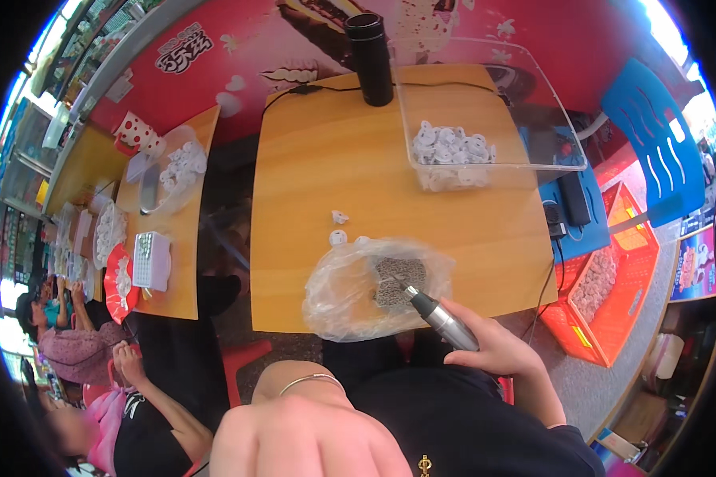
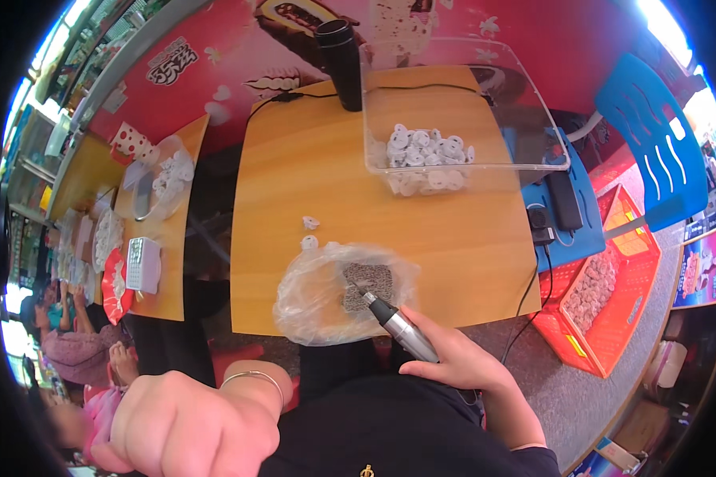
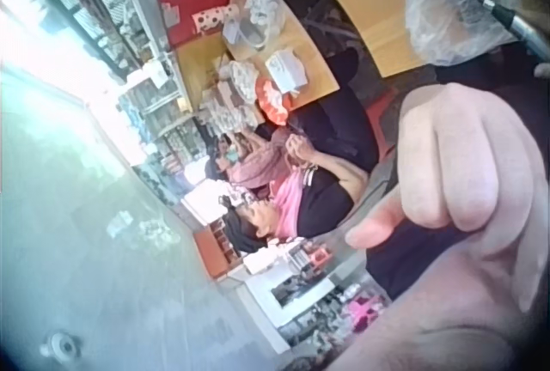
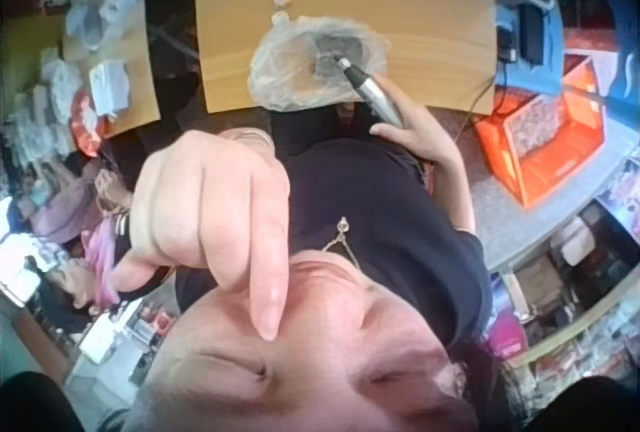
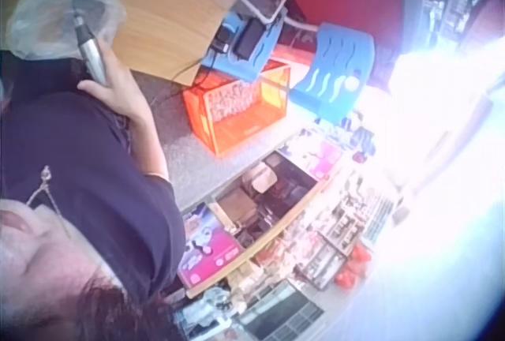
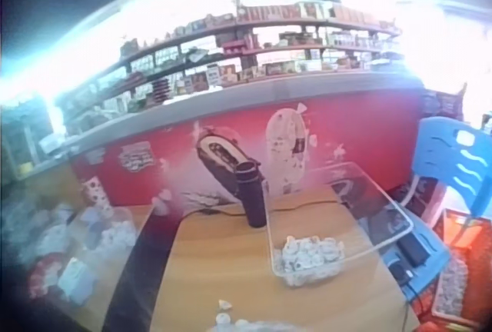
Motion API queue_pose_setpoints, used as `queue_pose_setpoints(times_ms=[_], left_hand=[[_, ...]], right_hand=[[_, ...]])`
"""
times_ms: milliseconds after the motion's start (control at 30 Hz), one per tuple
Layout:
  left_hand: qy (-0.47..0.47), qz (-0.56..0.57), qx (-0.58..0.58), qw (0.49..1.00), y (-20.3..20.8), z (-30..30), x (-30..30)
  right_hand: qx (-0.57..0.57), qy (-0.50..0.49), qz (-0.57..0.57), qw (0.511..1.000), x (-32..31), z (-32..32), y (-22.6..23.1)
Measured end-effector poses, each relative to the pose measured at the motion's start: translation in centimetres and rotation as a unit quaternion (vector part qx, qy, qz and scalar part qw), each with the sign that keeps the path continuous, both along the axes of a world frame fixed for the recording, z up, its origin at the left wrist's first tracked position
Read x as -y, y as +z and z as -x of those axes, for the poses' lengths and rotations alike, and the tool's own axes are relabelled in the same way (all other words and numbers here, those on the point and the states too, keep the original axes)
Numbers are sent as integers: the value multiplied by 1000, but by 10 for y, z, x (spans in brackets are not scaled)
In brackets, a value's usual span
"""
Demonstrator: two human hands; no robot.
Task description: The person fastens screws into plastic parts using an electric screwdriver and places the finished pieces into a container. The person also pours additional plastic parts from a bowl onto the table and fastens screws into them.
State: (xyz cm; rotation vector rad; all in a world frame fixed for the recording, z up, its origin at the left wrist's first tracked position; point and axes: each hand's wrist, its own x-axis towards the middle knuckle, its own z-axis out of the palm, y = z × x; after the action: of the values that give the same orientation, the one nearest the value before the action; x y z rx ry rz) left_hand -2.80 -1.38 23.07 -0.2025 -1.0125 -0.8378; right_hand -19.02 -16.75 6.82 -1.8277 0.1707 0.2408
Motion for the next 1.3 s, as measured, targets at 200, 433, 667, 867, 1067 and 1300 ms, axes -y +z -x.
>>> queue_pose_setpoints(times_ms=[200, 433, 667, 867, 1067, 1300], left_hand=[[-100, 35, 34, 994, -3, -4, -6], [-18, 62, 31, 997, -11, -1, -19], [-9, 91, 72, 993, -15, -8, -31], [88, -3, 52, 995, -73, -16, -18], [447, -569, 389, 570, -200, -31, -11], [543, -456, 598, 374, -235, -26, -13]], right_hand=[[-9, 3, -2, 1000, -5, 1, 6], [-26, 2, -12, 1000, -7, 1, 1], [3, 22, 45, 999, -11, -9, -1], [-12, -19, 50, 998, 1, 3, -15], [-15, -55, 50, 997, 6, 7, -16], [-20, -70, 24, 997, 9, 10, -22]])
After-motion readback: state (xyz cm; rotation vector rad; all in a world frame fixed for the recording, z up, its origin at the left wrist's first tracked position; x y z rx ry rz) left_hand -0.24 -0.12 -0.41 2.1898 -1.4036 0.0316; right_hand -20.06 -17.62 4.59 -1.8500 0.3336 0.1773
